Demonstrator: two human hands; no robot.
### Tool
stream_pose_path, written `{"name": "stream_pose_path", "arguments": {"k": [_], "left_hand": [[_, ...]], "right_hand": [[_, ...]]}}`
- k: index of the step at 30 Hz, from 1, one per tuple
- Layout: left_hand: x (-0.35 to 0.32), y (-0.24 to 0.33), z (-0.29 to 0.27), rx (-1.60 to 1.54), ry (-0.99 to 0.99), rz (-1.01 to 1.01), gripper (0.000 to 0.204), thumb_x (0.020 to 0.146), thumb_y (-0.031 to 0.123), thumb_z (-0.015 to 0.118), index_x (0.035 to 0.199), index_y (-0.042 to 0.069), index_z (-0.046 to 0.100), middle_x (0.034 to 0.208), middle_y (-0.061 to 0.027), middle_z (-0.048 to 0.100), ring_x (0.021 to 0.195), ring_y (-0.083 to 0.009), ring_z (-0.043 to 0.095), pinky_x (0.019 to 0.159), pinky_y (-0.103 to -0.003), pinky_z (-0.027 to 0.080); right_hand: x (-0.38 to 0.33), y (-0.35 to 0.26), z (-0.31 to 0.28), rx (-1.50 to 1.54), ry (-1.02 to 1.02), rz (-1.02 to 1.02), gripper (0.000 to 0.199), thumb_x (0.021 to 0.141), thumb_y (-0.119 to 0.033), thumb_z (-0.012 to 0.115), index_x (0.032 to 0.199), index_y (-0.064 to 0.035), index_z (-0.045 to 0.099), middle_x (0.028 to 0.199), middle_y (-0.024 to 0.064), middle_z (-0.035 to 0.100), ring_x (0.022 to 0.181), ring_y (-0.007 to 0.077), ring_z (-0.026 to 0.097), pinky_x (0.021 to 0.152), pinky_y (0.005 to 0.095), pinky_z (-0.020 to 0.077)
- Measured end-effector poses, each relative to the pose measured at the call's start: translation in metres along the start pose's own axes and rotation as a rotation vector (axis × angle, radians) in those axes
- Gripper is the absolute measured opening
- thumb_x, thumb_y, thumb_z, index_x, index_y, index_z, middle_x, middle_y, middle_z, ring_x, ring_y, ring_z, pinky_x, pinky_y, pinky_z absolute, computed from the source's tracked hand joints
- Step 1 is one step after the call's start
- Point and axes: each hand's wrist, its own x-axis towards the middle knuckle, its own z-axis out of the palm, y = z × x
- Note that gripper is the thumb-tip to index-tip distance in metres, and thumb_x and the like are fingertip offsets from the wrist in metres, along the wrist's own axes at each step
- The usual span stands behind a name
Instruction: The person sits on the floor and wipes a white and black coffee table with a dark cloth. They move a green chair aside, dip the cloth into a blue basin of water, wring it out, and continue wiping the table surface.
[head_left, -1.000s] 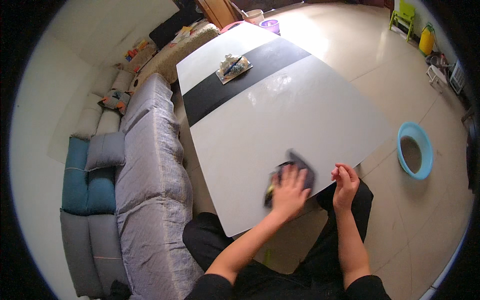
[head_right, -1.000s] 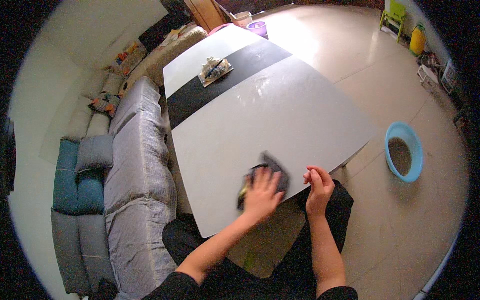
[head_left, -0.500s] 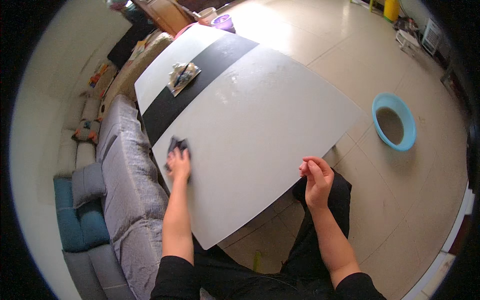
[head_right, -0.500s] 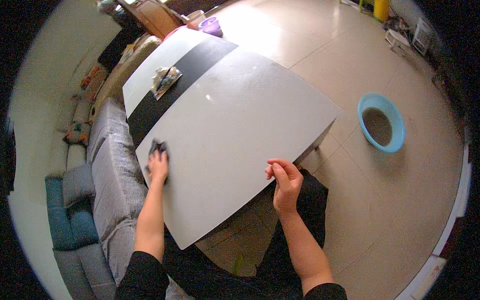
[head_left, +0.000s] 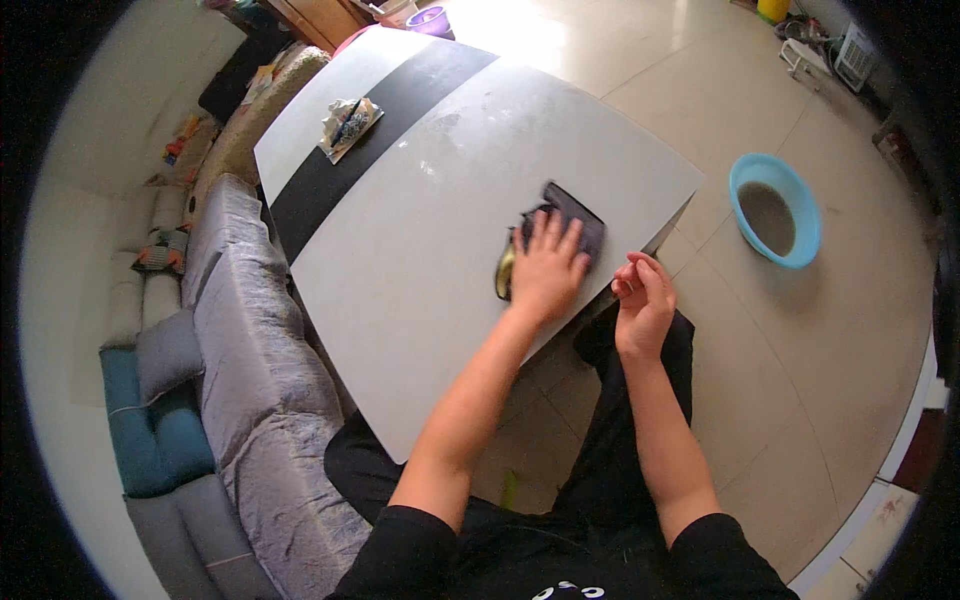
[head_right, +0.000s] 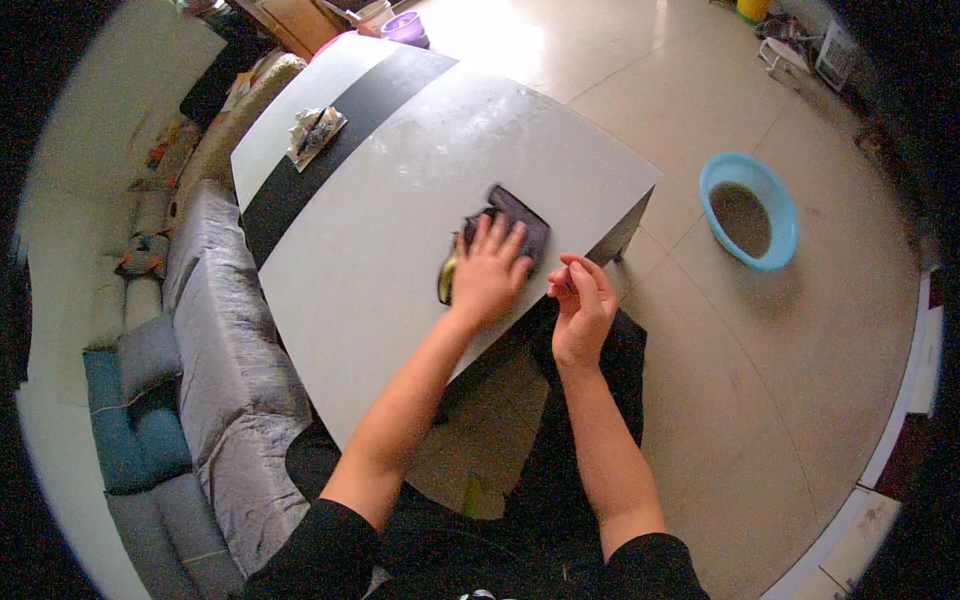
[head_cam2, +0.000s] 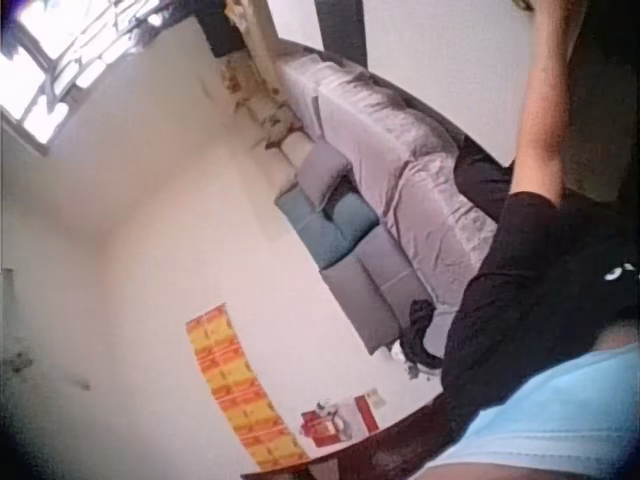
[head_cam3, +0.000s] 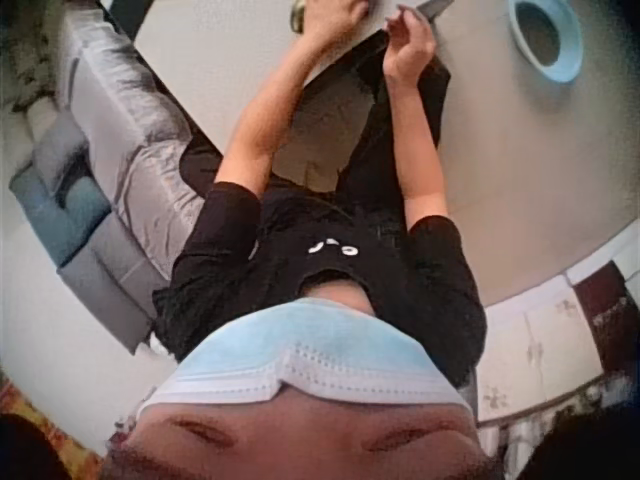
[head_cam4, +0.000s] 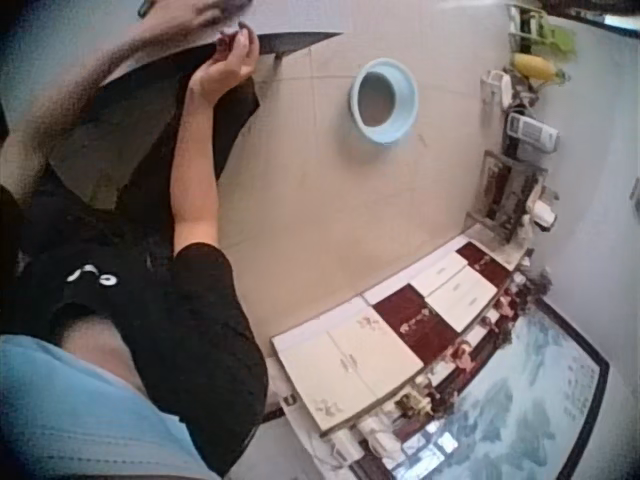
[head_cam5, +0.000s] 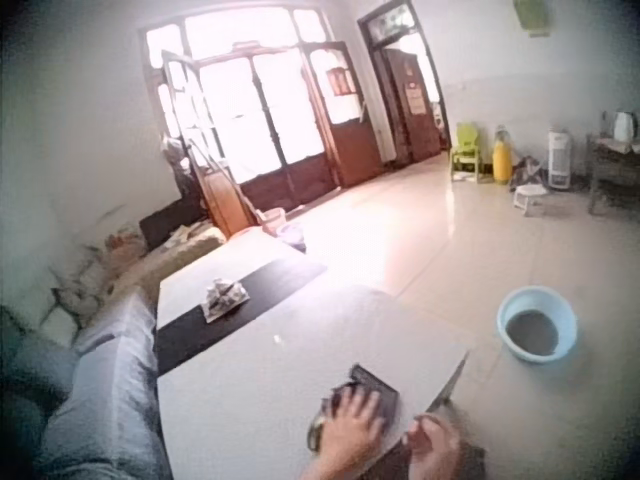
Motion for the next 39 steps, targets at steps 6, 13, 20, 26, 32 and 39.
{"name": "stream_pose_path", "arguments": {"k": [6, 13, 20, 26, 32, 39], "left_hand": [[-0.1, -0.007, -0.037, -0.073, -0.051, 0.116, 0.056, 0.084, 0.037, 0.051, 0.132, 0.014, 0.037, 0.139, -0.0118, 0.032, 0.131, -0.0274, 0.024, 0.105, -0.052, 0.015], [-0.272, -0.085, -0.09, -0.027, -0.213, -0.181, 0.064, 0.08, 0.036, 0.056, 0.134, 0.01, 0.034, 0.142, -0.0148, 0.026, 0.133, -0.032, 0.02, 0.103, -0.055, 0.014], [-0.21, -0.04, -0.058, 0.043, -0.17, -0.141, 0.075, 0.073, 0.029, 0.065, 0.135, 0.008, 0.028, 0.14, -0.0184, 0.025, 0.133, -0.0329, 0.017, 0.105, -0.054, 0.013], [-0.079, 0.029, -0.004, 0.126, 0.036, -0.054, 0.06, 0.08, 0.029, 0.055, 0.133, 0.011, 0.034, 0.139, -0.0136, 0.031, 0.132, -0.0292, 0.023, 0.106, -0.053, 0.012], [-0.156, -0.001, -0.036, 0.069, 0.002, -0.005, 0.063, 0.075, 0.02, 0.057, 0.133, 0.011, 0.035, 0.139, -0.0136, 0.031, 0.132, -0.0262, 0.024, 0.106, -0.051, 0.015], [-0.313, -0.059, -0.089, 0.01, -0.118, -0.557, 0.066, 0.078, 0.033, 0.061, 0.135, 0.014, 0.033, 0.143, -0.0141, 0.022, 0.134, -0.0284, 0.017, 0.103, -0.054, 0.015]], "right_hand": [[-0.005, -0.001, -0.003, -0.039, 0.03, -0.014, 0.019, 0.084, -0.013, 0.052, 0.092, 0.0021, 0.06, 0.071, 0.0046, 0.059, 0.064, 0.0113, 0.055, 0.057, 0.0224, 0.0461], [-0.007, -0.001, -0.006, -0.028, -0.026, 0.009, 0.019, 0.086, -0.013, 0.05, 0.092, 0.0022, 0.06, 0.072, 0.0043, 0.058, 0.066, 0.0114, 0.055, 0.058, 0.0225, 0.0459], [-0.005, -0.001, -0.009, -0.07, -0.045, 0.001, 0.019, 0.086, -0.014, 0.051, 0.093, 0.0015, 0.061, 0.073, 0.0044, 0.059, 0.066, 0.0112, 0.056, 0.059, 0.0225, 0.0458], [-0.01, 0.011, -0.006, -0.152, -0.012, -0.009, 0.017, 0.084, -0.012, 0.053, 0.092, 0.0011, 0.061, 0.074, 0.004, 0.06, 0.066, 0.0104, 0.056, 0.057, 0.0217, 0.0453], [-0.015, 0.017, -0.006, -0.266, -0.068, -0.011, 0.016, 0.084, -0.012, 0.053, 0.092, 0.0, 0.061, 0.074, 0.0033, 0.059, 0.067, 0.0097, 0.056, 0.058, 0.0214, 0.0449], [-0.036, 0.014, 0.002, -0.433, -0.275, -0.031, 0.018, 0.084, -0.011, 0.052, 0.089, 0.002, 0.063, 0.072, 0.0041, 0.058, 0.065, 0.0104, 0.051, 0.059, 0.0226, 0.0418]]}}
